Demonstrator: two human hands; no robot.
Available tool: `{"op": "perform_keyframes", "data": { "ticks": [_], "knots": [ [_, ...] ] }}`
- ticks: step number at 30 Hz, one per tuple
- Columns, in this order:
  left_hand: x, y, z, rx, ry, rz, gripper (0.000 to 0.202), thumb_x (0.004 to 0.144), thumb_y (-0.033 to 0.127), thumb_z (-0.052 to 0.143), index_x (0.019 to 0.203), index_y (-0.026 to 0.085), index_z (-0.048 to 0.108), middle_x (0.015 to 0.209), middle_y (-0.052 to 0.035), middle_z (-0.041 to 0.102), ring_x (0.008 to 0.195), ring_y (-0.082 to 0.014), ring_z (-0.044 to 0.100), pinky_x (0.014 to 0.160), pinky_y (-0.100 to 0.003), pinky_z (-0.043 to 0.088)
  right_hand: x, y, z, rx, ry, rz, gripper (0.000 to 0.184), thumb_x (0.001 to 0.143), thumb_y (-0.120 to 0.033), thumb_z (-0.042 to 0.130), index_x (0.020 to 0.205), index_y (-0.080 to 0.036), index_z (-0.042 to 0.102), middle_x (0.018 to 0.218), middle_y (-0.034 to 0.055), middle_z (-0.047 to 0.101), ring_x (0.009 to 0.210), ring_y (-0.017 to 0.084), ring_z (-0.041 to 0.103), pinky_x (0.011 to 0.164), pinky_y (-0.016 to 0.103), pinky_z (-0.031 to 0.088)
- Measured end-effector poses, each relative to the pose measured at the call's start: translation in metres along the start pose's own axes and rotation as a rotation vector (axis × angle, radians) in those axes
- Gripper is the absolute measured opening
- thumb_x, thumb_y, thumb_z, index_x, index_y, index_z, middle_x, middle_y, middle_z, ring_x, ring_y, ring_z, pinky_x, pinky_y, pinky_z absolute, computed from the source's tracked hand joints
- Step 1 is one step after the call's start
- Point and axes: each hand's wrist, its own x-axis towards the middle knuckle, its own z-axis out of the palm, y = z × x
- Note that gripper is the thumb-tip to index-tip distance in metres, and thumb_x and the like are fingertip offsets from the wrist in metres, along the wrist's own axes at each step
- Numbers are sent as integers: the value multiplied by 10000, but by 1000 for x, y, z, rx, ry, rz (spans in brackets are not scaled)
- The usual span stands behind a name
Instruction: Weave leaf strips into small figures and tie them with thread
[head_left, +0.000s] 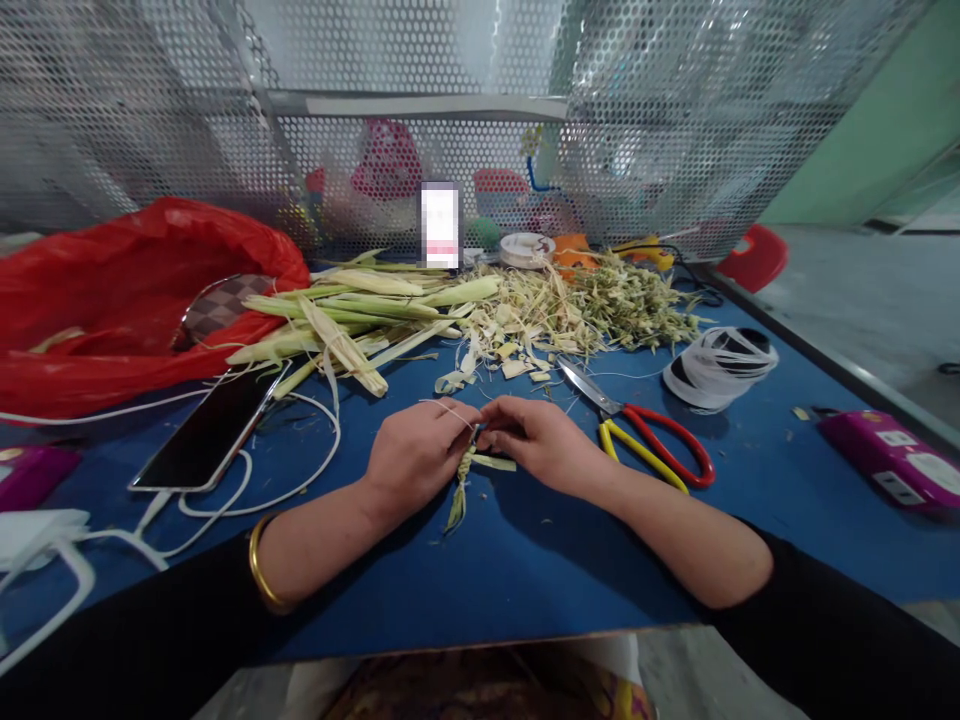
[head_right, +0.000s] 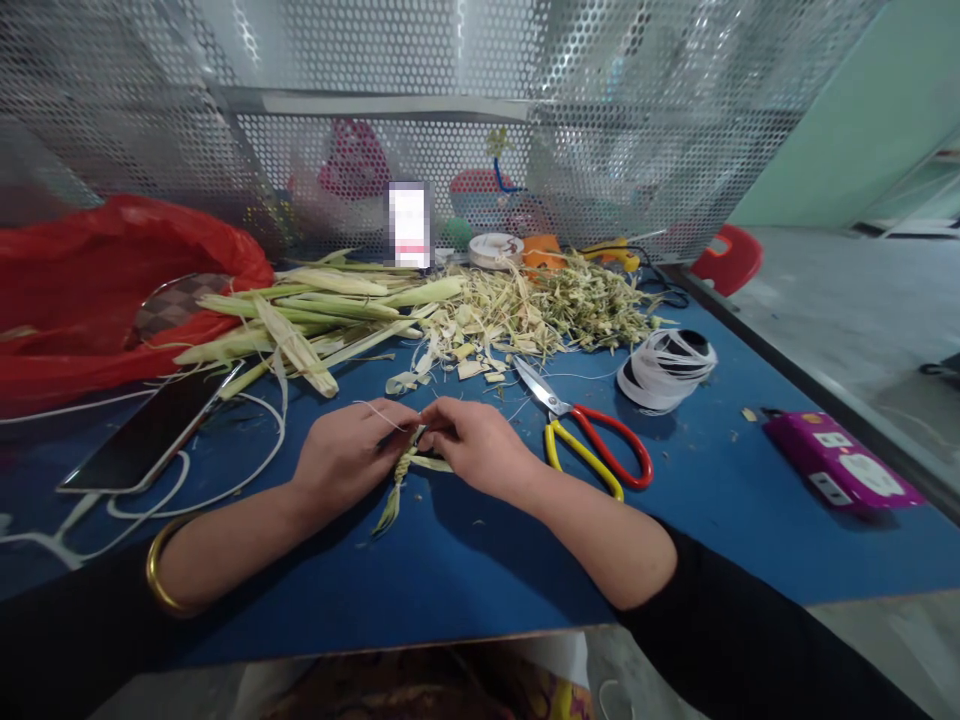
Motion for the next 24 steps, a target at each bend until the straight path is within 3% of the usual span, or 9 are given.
{"op": "perform_keyframes", "data": {
  "ticks": [9,17,24],
  "knots": [
    [-1,-2,2,73,29,118,172,868,168,488,844,190,657,894,-31,718,779,-168,650,653,-258,452,3,5,1,-28,2,-3,280,808,-134,541,1059,-216,634,804,11,711,721,146,635,680,272,479],
    [6,3,-7,-378,7,-120,168,826,189,526,791,230,685,834,-13,733,786,-143,662,749,-246,486,5,5,0,-81,125,-69,233,740,-98,607,921,-215,697,830,12,642,752,140,581,684,263,436],
    [7,6,-10,-450,-6,-209,158,805,207,546,768,230,697,833,-21,733,785,-158,661,773,-270,495,6,6,-3,-149,195,-31,68,728,-145,641,734,-193,688,694,-11,573,645,123,528,601,251,384]
  ]
}}
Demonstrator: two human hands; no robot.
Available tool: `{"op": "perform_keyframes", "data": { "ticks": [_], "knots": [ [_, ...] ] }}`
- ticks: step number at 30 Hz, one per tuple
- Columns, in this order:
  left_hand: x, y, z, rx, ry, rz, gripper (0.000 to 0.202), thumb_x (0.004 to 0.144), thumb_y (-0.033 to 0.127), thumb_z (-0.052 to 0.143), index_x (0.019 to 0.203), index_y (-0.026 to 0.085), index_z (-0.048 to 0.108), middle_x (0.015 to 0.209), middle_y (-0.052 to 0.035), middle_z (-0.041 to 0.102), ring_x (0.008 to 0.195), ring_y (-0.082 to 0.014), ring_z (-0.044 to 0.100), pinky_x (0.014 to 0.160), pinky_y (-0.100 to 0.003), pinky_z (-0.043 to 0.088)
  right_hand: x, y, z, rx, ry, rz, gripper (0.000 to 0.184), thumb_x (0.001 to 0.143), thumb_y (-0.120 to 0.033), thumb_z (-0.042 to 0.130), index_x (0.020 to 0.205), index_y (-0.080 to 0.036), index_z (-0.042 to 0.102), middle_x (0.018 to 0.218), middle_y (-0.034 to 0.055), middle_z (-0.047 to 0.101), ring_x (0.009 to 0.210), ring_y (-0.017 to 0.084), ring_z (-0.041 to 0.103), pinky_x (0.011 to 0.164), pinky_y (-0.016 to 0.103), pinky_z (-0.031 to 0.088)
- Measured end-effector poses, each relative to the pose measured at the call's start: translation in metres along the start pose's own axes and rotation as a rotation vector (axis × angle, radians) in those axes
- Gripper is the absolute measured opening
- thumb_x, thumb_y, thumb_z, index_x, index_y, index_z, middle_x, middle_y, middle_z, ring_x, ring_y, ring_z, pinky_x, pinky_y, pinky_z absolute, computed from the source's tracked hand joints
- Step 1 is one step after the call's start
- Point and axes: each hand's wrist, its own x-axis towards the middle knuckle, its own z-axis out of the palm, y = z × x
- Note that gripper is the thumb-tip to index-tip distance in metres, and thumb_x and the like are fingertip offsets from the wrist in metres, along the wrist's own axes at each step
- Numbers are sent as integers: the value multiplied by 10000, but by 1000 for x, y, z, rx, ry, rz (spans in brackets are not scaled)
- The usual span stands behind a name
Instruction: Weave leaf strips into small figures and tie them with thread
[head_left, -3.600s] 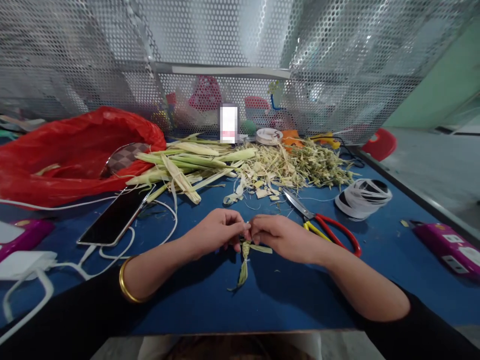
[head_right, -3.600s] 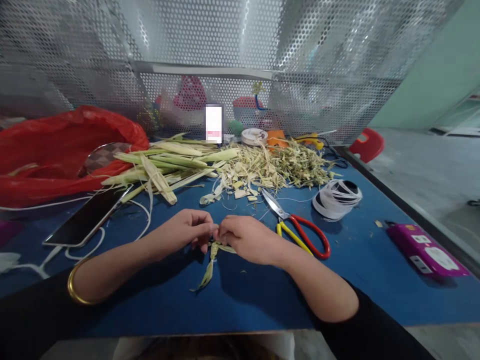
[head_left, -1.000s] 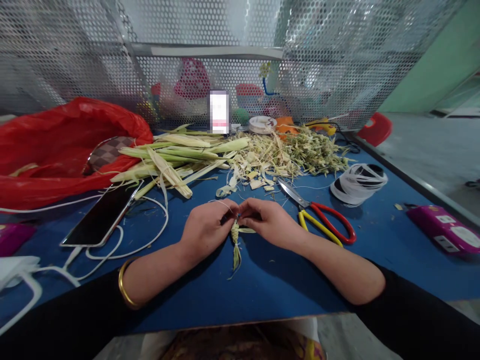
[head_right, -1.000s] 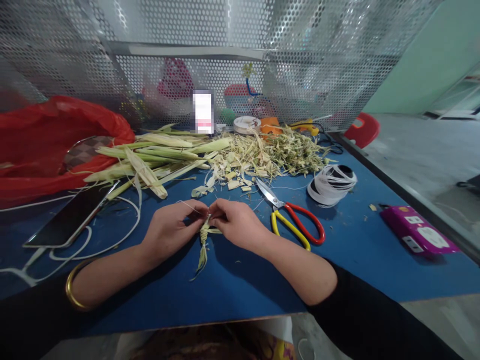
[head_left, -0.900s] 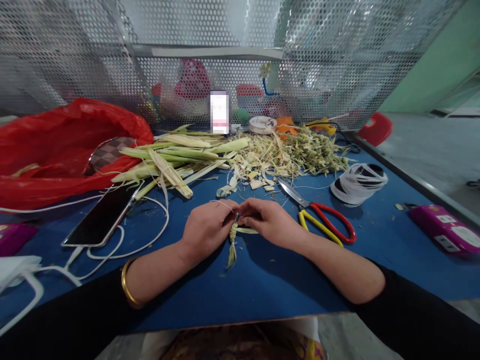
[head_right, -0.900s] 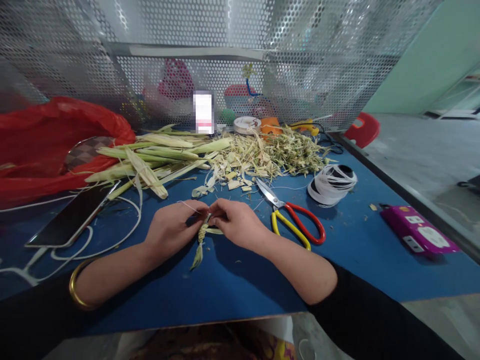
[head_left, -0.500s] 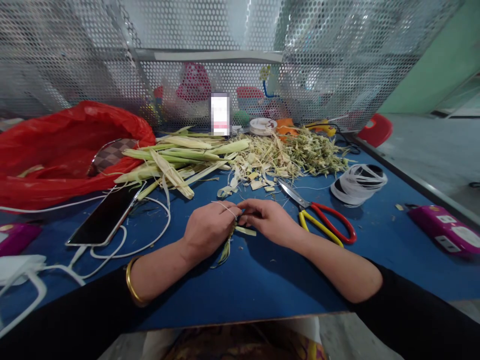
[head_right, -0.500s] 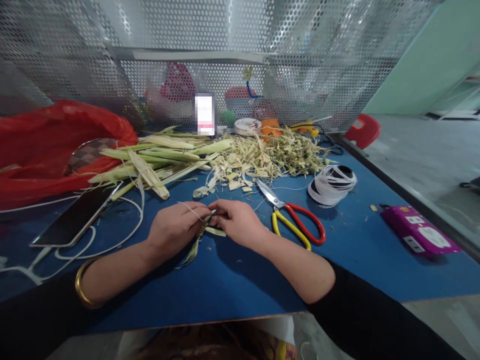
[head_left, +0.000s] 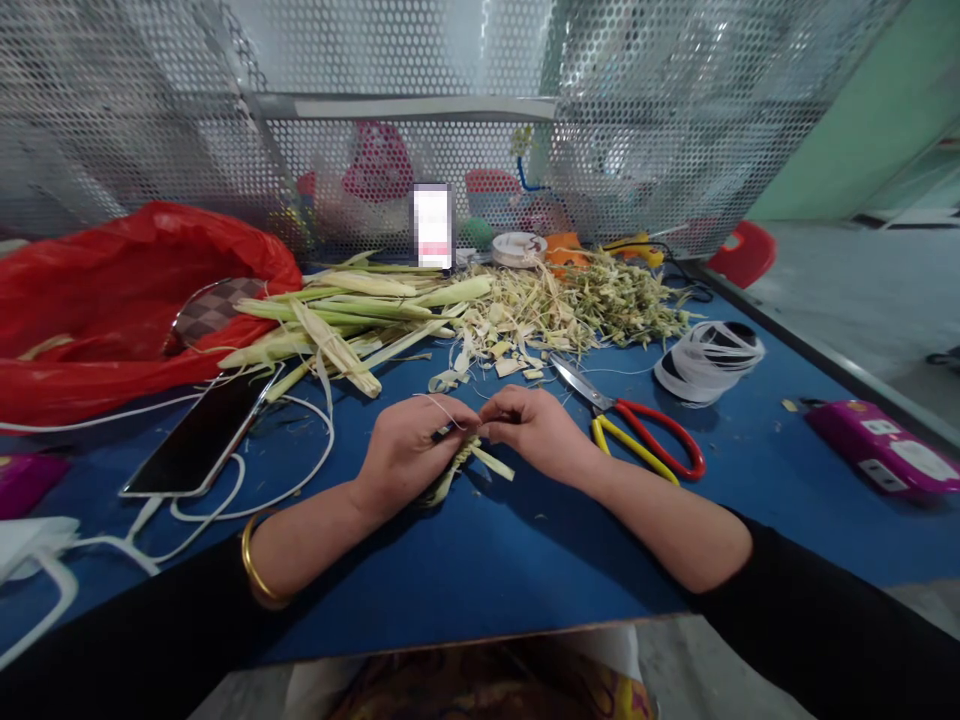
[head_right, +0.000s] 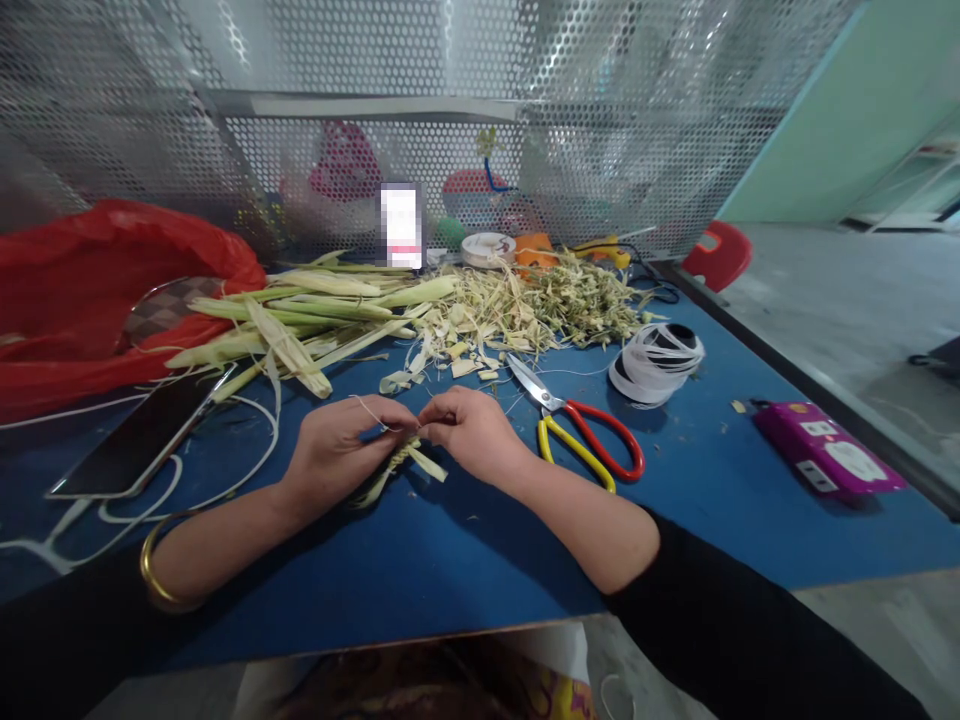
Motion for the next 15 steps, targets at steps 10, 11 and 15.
{"op": "perform_keyframes", "data": {
  "ticks": [10,11,15],
  "knots": [
    [3,-2,-1,-54,18,-202,120,792,269,599,773,212,702,824,-10,734,759,-155,656,713,-251,483,1,-2,-4,-8,41,-19,99,791,-207,597,696,-187,615,676,-11,551,641,120,505,607,250,379],
    [4,-2,-1,-46,9,-216,142,804,295,590,768,207,695,830,-12,731,755,-155,652,702,-251,475,1,-3,-5,-31,26,-16,104,790,-196,593,688,-187,603,685,-10,541,638,119,499,600,250,372],
    [5,-9,-4,100,-6,-219,199,841,331,533,738,193,633,805,-14,696,728,-160,617,653,-262,421,0,-5,-18,-179,-102,-23,147,737,-85,577,629,-184,574,716,0,515,649,124,474,602,256,348]
  ]
}}
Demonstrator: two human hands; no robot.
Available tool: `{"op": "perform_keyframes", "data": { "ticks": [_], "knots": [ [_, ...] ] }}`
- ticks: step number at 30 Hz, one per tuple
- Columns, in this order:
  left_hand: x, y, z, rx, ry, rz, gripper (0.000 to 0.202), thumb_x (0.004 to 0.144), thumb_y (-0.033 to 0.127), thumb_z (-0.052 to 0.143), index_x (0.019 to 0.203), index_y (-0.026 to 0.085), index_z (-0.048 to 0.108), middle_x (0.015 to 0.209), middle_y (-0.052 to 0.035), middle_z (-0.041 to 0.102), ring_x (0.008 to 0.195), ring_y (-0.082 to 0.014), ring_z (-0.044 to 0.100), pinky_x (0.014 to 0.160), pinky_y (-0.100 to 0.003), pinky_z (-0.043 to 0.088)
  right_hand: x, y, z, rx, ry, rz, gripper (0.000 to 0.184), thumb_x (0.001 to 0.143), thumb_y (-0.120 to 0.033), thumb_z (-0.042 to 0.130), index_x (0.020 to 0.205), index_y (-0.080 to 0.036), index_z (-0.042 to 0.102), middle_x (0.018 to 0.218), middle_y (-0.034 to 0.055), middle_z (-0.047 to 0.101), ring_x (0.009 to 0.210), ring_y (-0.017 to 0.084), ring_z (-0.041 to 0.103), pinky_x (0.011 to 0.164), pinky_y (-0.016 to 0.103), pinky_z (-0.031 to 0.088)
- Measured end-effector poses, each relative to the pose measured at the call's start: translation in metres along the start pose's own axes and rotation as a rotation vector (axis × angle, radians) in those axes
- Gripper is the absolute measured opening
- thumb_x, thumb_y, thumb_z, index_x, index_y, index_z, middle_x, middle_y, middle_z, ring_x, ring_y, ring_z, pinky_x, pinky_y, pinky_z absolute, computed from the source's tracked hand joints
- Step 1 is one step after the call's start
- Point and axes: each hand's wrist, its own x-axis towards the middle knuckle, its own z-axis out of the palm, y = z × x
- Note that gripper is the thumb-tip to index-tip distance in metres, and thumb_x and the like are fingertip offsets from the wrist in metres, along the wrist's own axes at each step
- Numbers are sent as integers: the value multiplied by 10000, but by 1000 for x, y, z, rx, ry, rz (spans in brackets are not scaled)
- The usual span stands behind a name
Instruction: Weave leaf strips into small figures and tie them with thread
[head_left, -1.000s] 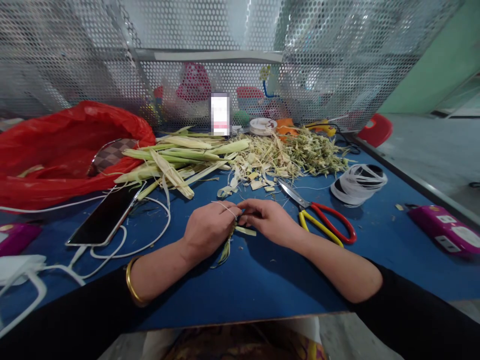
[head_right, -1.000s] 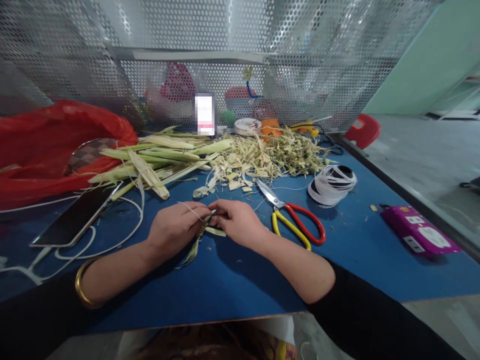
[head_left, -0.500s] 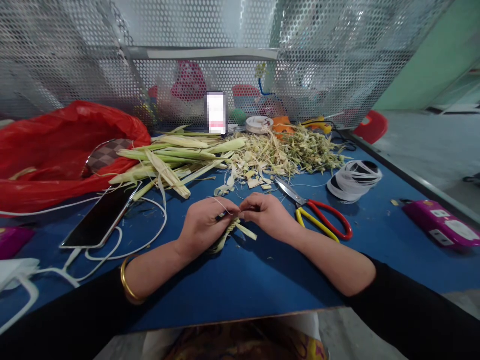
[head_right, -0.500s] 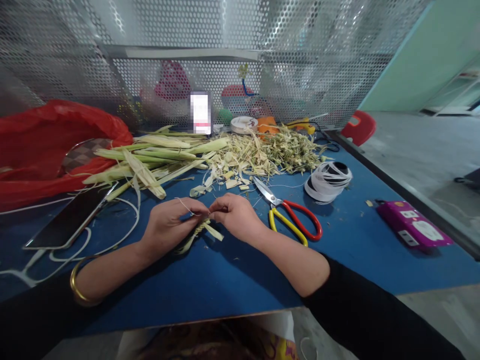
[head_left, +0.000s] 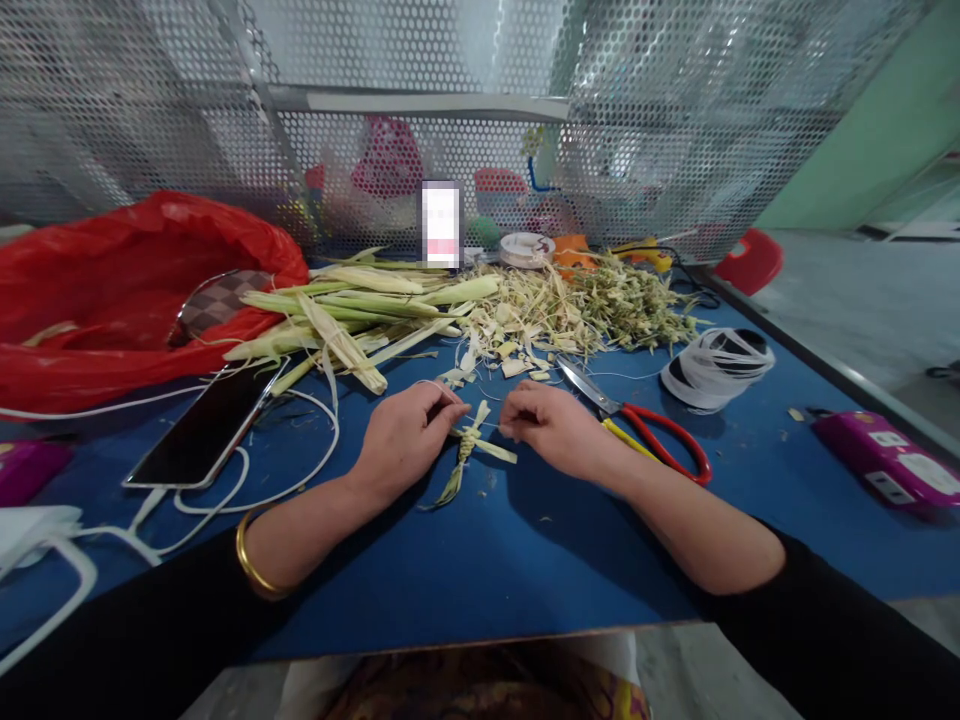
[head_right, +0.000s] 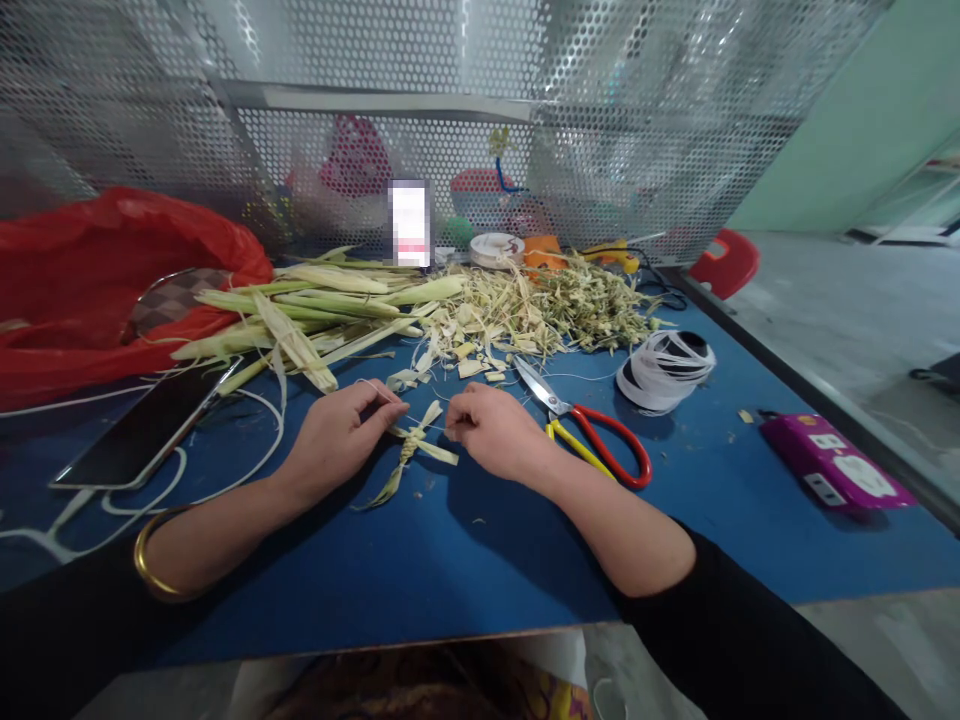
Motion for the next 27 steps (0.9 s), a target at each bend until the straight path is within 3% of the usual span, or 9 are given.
{"op": "perform_keyframes", "data": {
  "ticks": [5,10,13,18,21,24,27],
  "knots": [
    [3,-7,1,167,-4,-43,225,869,343,465,720,200,555,700,-7,624,674,-170,562,585,-273,349,-1,0,-14,-103,-104,-1,180,679,-33,556,599,-193,570,689,4,511,629,133,458,596,271,330],
    [3,-8,2,199,-67,-38,203,874,323,469,725,200,532,739,-5,621,670,-164,551,580,-273,331,-1,-4,-8,94,-32,-109,150,736,-90,536,625,-191,540,771,14,561,696,135,511,649,276,383],
    [3,-5,2,271,-69,21,200,873,319,481,721,200,535,764,-11,631,679,-168,553,583,-281,331,-1,-6,-3,275,32,-164,151,764,-159,547,618,-186,520,832,26,584,765,140,539,696,283,405],
    [0,1,4,493,-82,195,188,884,292,484,754,183,564,777,-49,647,740,-199,579,636,-315,345,0,-6,-4,417,10,-45,132,738,-227,582,622,-181,540,771,24,585,703,133,522,645,276,403],
    [-1,2,6,567,-91,288,189,889,282,475,773,175,578,775,-65,650,763,-213,584,657,-331,349,1,-7,-5,480,1,-35,169,738,-222,578,589,-182,509,818,46,627,816,156,566,674,271,414],
    [0,0,7,482,-83,246,184,876,274,491,748,182,585,772,-57,655,769,-206,586,666,-325,367,1,-7,0,559,-104,-7,145,778,-233,534,645,-185,499,799,46,655,727,137,590,604,250,409],
    [3,-4,7,201,-49,72,183,839,318,544,722,189,600,772,-31,658,739,-180,584,658,-301,397,1,-2,6,518,-147,32,96,812,-236,495,736,-182,512,795,28,653,514,82,504,522,236,380]
  ]
}}
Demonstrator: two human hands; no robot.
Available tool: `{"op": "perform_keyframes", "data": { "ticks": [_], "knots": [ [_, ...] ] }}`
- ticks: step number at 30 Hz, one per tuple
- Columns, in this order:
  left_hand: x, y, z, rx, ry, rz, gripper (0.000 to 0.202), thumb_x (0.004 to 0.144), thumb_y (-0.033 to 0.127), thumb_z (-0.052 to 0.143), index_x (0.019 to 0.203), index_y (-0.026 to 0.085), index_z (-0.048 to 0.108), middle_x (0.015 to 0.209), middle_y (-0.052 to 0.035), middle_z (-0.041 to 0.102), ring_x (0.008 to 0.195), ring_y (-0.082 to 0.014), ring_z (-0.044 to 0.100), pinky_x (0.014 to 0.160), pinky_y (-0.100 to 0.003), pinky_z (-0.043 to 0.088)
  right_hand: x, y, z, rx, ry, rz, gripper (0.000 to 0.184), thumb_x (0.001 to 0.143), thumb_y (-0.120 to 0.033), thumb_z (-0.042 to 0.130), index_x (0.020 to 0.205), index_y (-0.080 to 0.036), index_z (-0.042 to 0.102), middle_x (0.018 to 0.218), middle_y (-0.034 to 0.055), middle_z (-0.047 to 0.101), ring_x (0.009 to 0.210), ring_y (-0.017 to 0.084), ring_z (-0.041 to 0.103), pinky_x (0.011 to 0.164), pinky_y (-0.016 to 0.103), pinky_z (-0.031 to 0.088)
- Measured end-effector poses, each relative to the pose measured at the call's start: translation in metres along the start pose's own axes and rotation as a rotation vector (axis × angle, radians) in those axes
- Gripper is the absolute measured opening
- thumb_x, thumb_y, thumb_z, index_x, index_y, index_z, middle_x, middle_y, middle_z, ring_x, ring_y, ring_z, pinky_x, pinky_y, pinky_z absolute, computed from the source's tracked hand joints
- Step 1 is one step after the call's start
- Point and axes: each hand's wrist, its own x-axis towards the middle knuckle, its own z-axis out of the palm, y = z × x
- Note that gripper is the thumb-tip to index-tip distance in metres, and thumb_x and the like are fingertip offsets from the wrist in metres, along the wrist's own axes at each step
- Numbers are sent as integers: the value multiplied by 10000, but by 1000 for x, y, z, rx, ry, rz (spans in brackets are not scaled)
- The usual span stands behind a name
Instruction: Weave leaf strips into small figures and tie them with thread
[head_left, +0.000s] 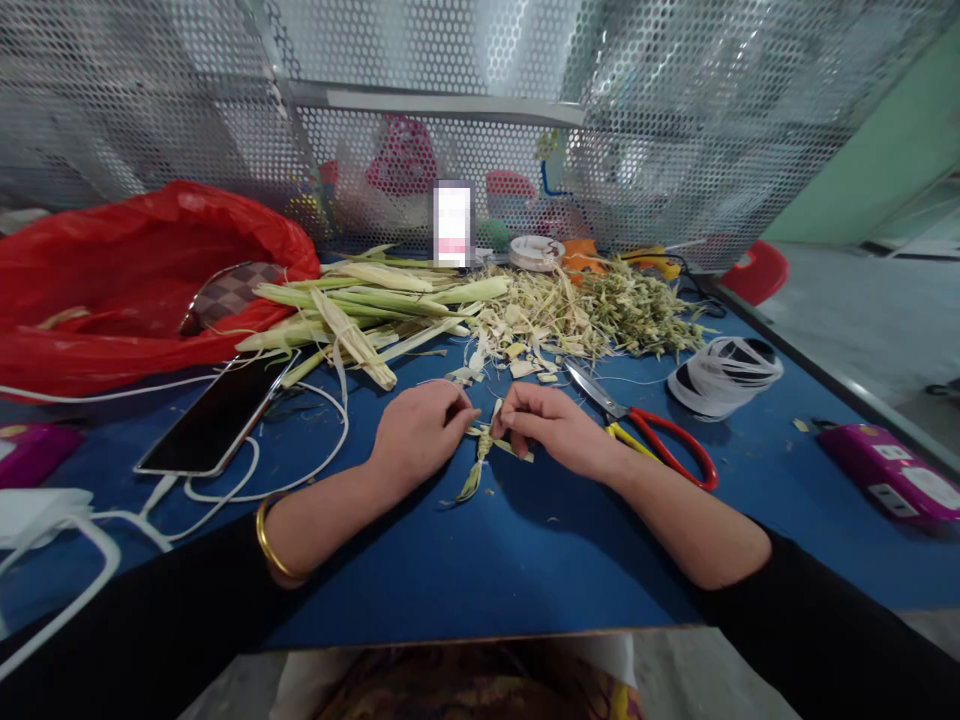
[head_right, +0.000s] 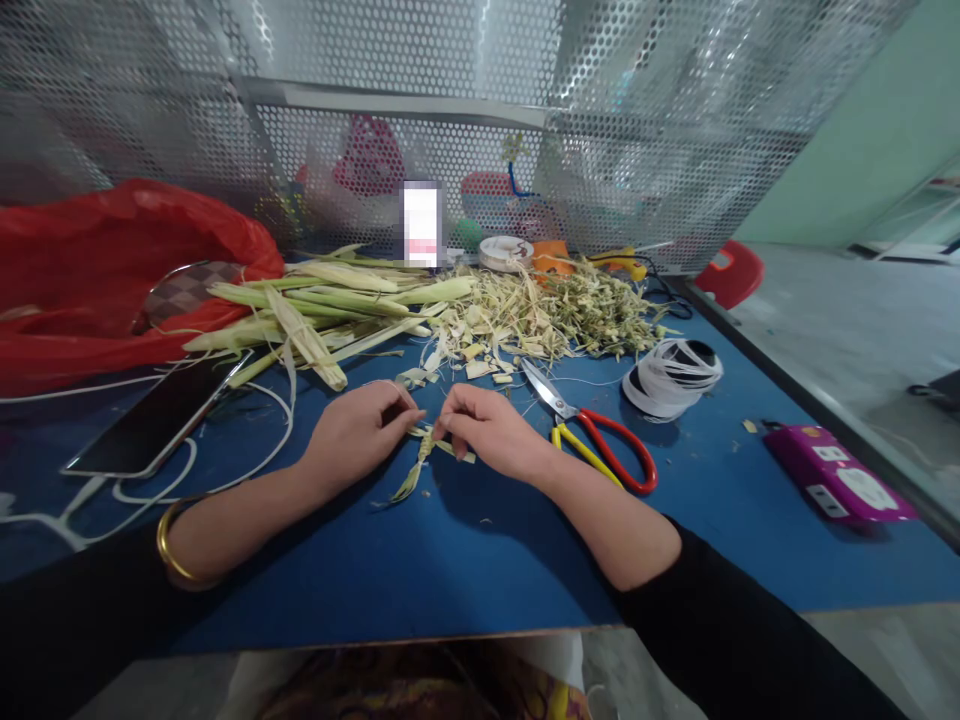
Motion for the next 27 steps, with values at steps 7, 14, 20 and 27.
{"op": "perform_keyframes", "data": {
  "ticks": [7,14,20,27],
  "knots": [
    [7,2,-4,-708,-134,-108,205,809,347,579,746,153,605,707,-15,640,618,-116,550,610,-247,434,1,9,-2,-137,12,-16,92,830,-219,492,745,-186,511,700,-3,578,575,100,505,575,240,407],
    [9,1,-1,-672,-225,-35,214,859,338,486,747,171,562,693,7,610,599,-111,504,598,-246,404,0,9,-1,-212,-14,-33,100,843,-198,476,743,-197,475,657,-21,527,595,110,493,588,246,394],
    [11,3,-2,-463,-180,-30,193,835,290,497,682,183,545,633,35,577,615,-123,501,612,-255,363,-2,6,-1,-301,-31,-72,114,851,-148,435,754,-206,453,668,-25,516,591,106,482,575,242,370],
    [9,2,-5,-416,-203,-17,193,823,281,502,661,182,539,619,34,585,596,-120,505,592,-251,350,-5,1,-2,-402,-34,-106,141,832,-101,427,741,-207,452,640,-37,489,587,101,444,571,237,325]
  ]
}}
